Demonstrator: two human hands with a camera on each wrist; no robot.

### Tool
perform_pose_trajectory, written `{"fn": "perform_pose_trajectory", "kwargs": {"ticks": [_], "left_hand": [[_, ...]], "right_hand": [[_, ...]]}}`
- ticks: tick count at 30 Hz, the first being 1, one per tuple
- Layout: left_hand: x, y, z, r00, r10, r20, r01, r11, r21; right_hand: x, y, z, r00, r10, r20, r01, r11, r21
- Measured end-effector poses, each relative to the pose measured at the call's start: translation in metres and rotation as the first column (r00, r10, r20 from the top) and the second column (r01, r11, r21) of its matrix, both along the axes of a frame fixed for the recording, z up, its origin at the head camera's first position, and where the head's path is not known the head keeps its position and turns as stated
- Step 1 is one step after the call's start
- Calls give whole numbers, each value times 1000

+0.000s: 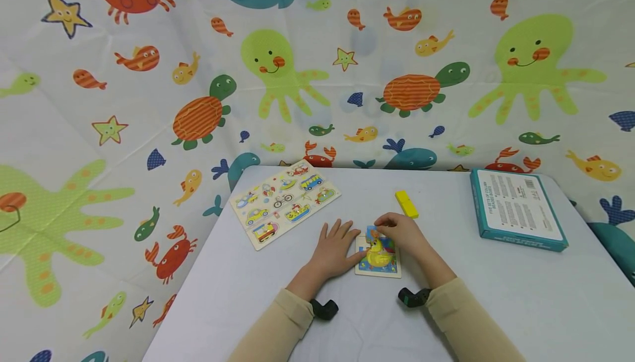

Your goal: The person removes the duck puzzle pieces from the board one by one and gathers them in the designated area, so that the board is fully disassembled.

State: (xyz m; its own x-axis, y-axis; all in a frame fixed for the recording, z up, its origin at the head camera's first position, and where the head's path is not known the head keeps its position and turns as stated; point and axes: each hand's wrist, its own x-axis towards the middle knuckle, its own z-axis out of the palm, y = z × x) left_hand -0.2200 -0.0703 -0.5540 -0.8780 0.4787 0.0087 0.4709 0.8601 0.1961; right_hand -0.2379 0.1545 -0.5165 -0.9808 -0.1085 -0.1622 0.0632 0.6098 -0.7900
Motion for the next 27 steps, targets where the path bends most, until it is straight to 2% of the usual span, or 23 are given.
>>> {"fn": "perform_pose_trajectory", "kwargs": {"ticks": [5, 17, 27], "left_hand": [[0, 0, 2, 1000, -2, 13, 2, 1000, 6], [1, -1, 5, 1000, -3, 31, 3, 1000, 18], [2, 0, 4, 1000, 2, 29, -2, 1000, 14]], "right_hand": [[-1, 19, 6, 999, -30, 29, 30, 1000, 2], [3, 68, 13, 998, -29, 58, 28, 999, 28], [5, 94, 9, 995, -23, 98, 16, 997, 73]]}}
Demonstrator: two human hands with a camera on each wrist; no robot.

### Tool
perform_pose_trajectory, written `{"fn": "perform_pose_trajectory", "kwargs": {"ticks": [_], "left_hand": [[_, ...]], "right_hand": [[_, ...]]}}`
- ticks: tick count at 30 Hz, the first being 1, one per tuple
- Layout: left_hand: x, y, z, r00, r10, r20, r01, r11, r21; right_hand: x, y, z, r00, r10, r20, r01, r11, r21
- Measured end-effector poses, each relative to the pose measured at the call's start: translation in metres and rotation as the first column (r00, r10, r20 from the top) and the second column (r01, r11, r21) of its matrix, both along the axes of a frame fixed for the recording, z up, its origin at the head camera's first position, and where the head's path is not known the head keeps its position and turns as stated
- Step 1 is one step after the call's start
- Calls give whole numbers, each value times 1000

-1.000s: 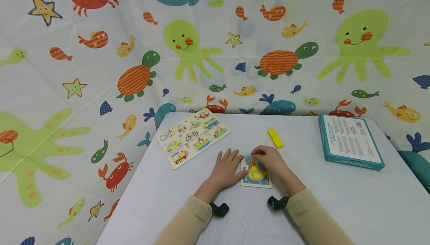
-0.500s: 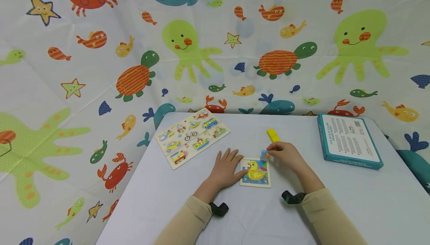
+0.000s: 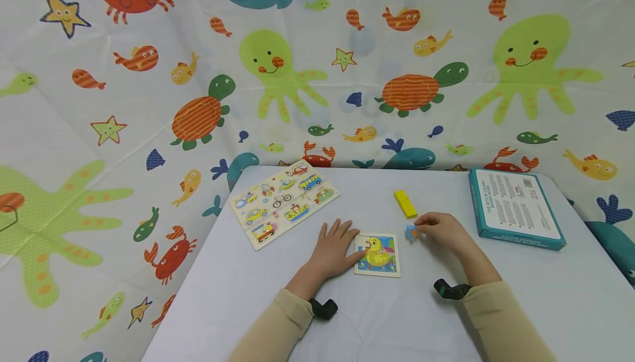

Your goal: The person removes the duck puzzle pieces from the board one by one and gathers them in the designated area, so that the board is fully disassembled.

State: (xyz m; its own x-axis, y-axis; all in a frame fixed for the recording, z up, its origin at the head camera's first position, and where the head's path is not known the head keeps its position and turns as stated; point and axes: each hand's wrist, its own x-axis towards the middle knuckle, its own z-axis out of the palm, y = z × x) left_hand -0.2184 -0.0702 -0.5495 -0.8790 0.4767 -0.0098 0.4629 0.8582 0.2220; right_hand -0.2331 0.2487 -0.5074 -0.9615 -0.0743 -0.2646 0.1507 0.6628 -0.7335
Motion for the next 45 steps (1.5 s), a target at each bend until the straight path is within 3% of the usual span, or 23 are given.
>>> {"fn": "perform_pose_trajectory", "kwargs": {"ticks": [11, 17, 23, 32, 38, 45], "left_hand": [[0, -2, -1, 1000, -26, -5, 26, 999, 27], [0, -7, -2, 992, -126, 5, 125, 990, 63], [1, -9, 0, 973, -230, 0, 230, 973, 21], [2, -10, -1, 974, -226, -2, 226, 974, 12], [1, -9, -1, 972, -233, -28, 234, 971, 43], [-1, -10, -2, 970, -240, -34, 241, 970, 43]], "right_hand": [[-2, 5, -7, 999, 44, 14, -44, 998, 46], [-4, 4, -12, 997, 75, -8, -75, 995, 59], [-6, 4, -17, 995, 94, -28, -92, 993, 78], [-6, 2, -16, 996, 87, -19, -85, 992, 89], [-4, -10, -5, 994, 91, -61, -82, 989, 124], [-3, -39, 10, 982, 153, -113, -142, 985, 101]]}}
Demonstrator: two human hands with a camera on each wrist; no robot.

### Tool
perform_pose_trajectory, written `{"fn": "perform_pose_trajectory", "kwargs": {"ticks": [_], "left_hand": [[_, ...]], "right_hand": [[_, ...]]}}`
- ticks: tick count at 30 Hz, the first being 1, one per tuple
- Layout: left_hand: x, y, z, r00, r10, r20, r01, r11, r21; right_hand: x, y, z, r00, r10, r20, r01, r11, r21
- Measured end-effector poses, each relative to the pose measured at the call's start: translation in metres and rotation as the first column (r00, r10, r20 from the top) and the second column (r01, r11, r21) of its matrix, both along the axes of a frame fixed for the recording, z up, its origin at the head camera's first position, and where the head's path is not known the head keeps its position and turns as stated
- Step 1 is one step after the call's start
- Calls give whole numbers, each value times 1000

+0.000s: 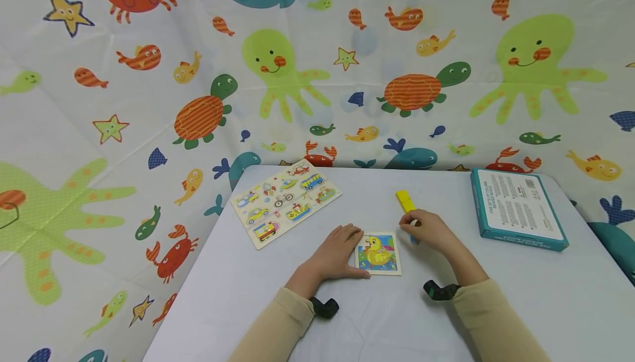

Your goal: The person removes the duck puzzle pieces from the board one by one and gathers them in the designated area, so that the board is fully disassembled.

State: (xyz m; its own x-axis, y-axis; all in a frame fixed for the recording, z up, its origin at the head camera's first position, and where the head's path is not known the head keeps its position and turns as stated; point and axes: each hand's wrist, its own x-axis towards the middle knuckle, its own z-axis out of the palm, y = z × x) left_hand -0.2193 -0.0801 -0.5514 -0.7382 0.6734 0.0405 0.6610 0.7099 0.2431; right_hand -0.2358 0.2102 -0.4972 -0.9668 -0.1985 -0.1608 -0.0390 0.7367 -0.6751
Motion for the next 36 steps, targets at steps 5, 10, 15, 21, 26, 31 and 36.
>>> {"fn": "perform_pose_trajectory", "kwargs": {"ticks": [5, 10, 15, 21, 26, 31, 36], "left_hand": [[0, -1, 2, 1000, -3, 29, 3, 1000, -12], [0, -2, 4, 1000, -4, 31, 5, 999, -39], [0, -2, 3, 1000, -3, 18, 4, 999, -47], [0, -2, 5, 999, 1, 51, 0, 1000, -5], [-1, -2, 6, 996, 0, 84, -5, 998, 59], [-1, -3, 5, 998, -26, 64, 22, 998, 56], [-2, -4, 3, 998, -66, 19, 66, 998, -2]], "right_hand": [[-2, -24, 1, 996, 90, -21, -90, 996, -1], [-6, -43, -7, 981, 190, -45, -190, 982, 6], [-7, -54, -14, 975, 219, -31, -219, 976, 3], [-7, -61, -19, 975, 221, -14, -221, 975, 12], [-8, -64, -21, 975, 222, 9, -222, 975, 28], [-8, -64, -22, 972, 235, 22, -236, 971, 37], [-7, -65, -19, 968, 242, 61, -244, 970, 20]]}}
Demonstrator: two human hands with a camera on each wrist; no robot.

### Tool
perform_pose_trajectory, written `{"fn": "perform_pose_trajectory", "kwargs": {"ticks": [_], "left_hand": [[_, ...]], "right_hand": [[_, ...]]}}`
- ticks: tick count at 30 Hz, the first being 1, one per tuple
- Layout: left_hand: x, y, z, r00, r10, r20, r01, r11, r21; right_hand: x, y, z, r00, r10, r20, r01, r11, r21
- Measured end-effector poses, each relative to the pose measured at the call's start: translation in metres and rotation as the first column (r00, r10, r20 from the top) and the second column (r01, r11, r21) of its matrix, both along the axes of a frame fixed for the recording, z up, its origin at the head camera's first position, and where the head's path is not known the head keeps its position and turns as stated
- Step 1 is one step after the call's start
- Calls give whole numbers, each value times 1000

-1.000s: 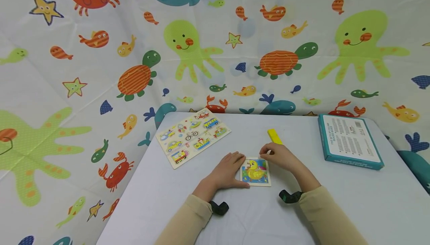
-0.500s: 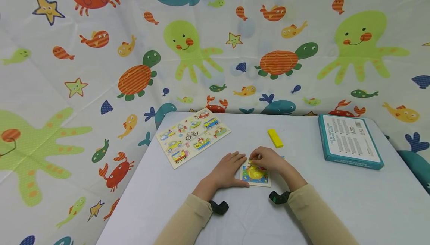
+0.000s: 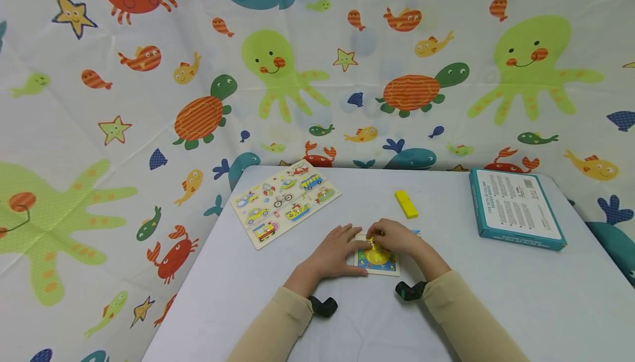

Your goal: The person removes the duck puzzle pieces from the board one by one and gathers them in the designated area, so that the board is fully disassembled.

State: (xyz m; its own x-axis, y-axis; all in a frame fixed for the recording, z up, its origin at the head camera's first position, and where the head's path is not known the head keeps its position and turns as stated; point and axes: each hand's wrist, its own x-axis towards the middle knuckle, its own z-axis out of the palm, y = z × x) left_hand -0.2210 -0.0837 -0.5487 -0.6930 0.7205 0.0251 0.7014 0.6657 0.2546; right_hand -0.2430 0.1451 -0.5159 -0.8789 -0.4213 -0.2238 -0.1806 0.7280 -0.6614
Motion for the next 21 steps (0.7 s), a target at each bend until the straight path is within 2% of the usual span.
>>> {"fn": "perform_pose_trajectory", "kwargs": {"ticks": [7, 15, 21], "left_hand": [[1, -1, 0, 997, -61, -57, 58, 997, -46], [2, -1, 3, 997, -63, -47, 61, 997, -46], [2, -1, 2, 998, -53, -36, 52, 997, -49]], "right_hand": [[0, 1, 1, 1000, -16, 6, 16, 1000, -17], [3, 2, 6, 998, -53, -38, 52, 998, -25], [2, 3, 4, 997, -63, -36, 62, 998, -27]]}}
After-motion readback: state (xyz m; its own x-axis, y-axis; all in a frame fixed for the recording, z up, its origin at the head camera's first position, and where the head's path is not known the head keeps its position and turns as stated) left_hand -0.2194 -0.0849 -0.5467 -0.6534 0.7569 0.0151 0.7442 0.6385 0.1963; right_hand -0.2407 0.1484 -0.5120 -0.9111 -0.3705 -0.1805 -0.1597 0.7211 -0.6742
